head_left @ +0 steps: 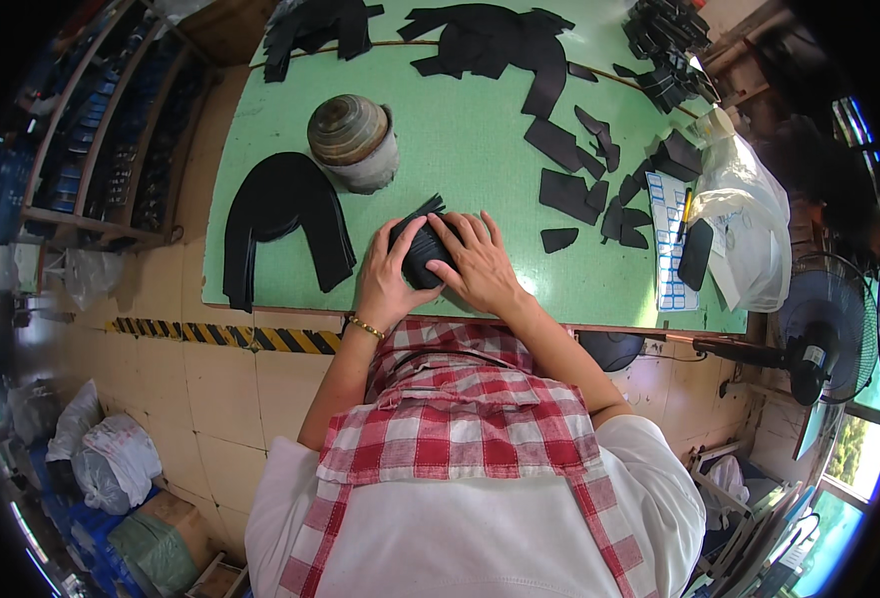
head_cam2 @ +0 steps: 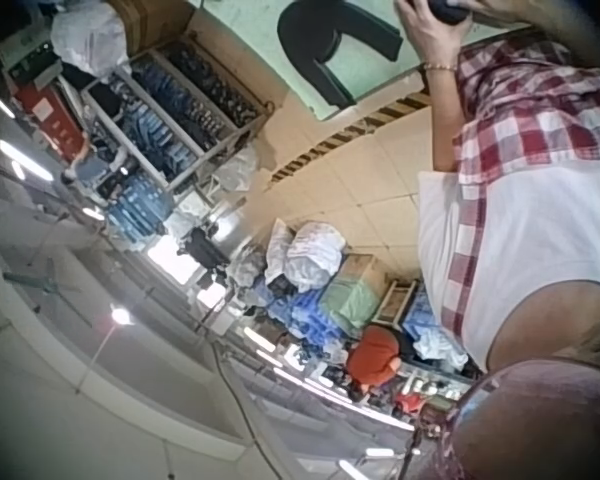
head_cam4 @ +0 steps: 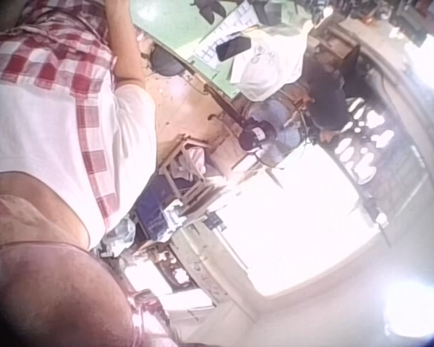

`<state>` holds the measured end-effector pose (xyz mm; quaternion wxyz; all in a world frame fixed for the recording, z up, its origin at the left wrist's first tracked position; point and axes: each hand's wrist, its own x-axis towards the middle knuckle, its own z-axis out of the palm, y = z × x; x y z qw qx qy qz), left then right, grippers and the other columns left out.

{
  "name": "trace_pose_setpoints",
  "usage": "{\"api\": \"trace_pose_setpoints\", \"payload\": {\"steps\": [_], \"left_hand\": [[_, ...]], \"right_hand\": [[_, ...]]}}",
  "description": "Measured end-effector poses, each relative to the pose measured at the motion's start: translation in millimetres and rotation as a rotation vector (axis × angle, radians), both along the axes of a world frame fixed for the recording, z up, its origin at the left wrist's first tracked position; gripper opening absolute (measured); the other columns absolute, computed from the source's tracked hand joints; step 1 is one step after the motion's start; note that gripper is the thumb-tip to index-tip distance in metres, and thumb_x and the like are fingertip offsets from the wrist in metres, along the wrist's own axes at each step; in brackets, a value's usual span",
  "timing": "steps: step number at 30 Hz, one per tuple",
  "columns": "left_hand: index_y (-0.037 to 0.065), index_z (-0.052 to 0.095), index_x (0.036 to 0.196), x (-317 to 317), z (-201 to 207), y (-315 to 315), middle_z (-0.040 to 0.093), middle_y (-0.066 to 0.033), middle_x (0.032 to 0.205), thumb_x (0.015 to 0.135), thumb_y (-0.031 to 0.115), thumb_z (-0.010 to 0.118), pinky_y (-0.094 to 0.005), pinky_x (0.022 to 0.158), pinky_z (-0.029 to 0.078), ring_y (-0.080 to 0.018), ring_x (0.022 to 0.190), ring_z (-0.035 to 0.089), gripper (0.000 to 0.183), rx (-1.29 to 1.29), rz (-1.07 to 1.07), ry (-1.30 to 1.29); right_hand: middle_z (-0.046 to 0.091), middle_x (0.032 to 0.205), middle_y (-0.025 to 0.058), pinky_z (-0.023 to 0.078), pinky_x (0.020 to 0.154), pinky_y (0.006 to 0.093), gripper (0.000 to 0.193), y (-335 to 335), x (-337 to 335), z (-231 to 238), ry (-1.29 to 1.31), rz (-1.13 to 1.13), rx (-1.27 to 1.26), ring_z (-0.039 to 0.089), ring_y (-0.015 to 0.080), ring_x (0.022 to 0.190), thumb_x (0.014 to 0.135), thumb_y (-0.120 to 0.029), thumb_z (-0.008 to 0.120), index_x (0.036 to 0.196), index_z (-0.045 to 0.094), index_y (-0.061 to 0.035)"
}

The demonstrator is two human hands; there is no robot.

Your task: Manually aligning and stacking black leather/synthetic shoe upper components at a manufacturing workstation.

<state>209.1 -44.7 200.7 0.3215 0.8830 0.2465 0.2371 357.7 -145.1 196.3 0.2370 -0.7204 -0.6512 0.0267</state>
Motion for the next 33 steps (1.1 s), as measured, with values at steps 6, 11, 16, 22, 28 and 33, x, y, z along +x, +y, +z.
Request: {"api": "trace_pose_setpoints", "payload": {"steps": [6,11,16,22,28,33], "left_hand": [[0.015,0.042,0.135,-1.3,-0.7,-0.5,0.044,-0.017,0.125,0.057,0.023,0.082,-0.0447,0.093,0.044,-0.0372,0.113,0.049,0.088,0.001,0.001,0.007],[0.016,0.042,0.135,-0.7,-2.2,0.0,0.044,-0.0171,0.125,0.057,0.023,0.082,-0.0449,0.093,0.044,-0.0373,0.113,0.049,0.088,-0.005,-0.002,-0.001],[0.016,0.042,0.135,-1.3,-1.3,-0.2,0.044,-0.0171,0.126,0.057,0.024,0.082,-0.045,0.093,0.044,-0.0375,0.113,0.049,0.089,-0.01,-0.001,-0.003],[0.017,0.041,0.135,-1.2,-1.0,-0.5,0.043,-0.0171,0.126,0.056,0.023,0.082,-0.045,0.093,0.044,-0.0375,0.113,0.048,0.089,-0.011,0.0,0.011],[0.017,0.041,0.135,-1.2,0.4,-0.6,0.043,-0.0167,0.127,0.055,0.02,0.083,-0.0446,0.094,0.044,-0.0373,0.114,0.048,0.091,-0.029,0.001,0.014],[0.016,0.042,0.135,-1.3,0.3,-0.4,0.043,-0.0167,0.127,0.055,0.019,0.083,-0.0444,0.094,0.044,-0.0372,0.114,0.048,0.091,-0.02,-0.001,0.015]], "right_hand": [[0.037,0.141,0.0149,0.018,0.111,0.0505,0.064,0.1,0.0,0.8,0.007,-0.011,-0.018,0.031,0.0313,0.133,0.092,-0.05,0.042,0.137,0.039,-0.0045],[0.029,0.149,0.0116,0.016,0.112,0.0503,0.065,1.1,2.3,-0.3,0.044,0.016,-0.048,0.024,0.0306,0.139,0.092,-0.05,0.043,0.137,0.039,-0.0024],[0.032,0.148,0.0117,0.016,0.112,0.0504,0.067,0.7,0.8,-3.8,0.056,0.013,-0.036,0.025,0.0299,0.138,0.092,-0.051,0.043,0.137,0.038,-0.0016],[0.034,0.146,0.0117,0.016,0.112,0.051,0.067,0.9,2.0,-3.2,0.047,0.013,-0.044,0.026,0.0303,0.138,0.092,-0.051,0.043,0.136,0.039,-0.001],[0.037,0.143,0.0129,0.016,0.112,0.0515,0.067,2.1,4.0,-2.8,0.024,0.022,-0.03,0.029,0.0308,0.136,0.092,-0.051,0.043,0.135,0.04,-0.0007],[0.041,0.138,0.0145,0.017,0.111,0.0513,0.066,2.6,2.4,-2.5,0.014,0.021,-0.028,0.031,0.0302,0.134,0.092,-0.051,0.043,0.135,0.04,-0.0005]]}}
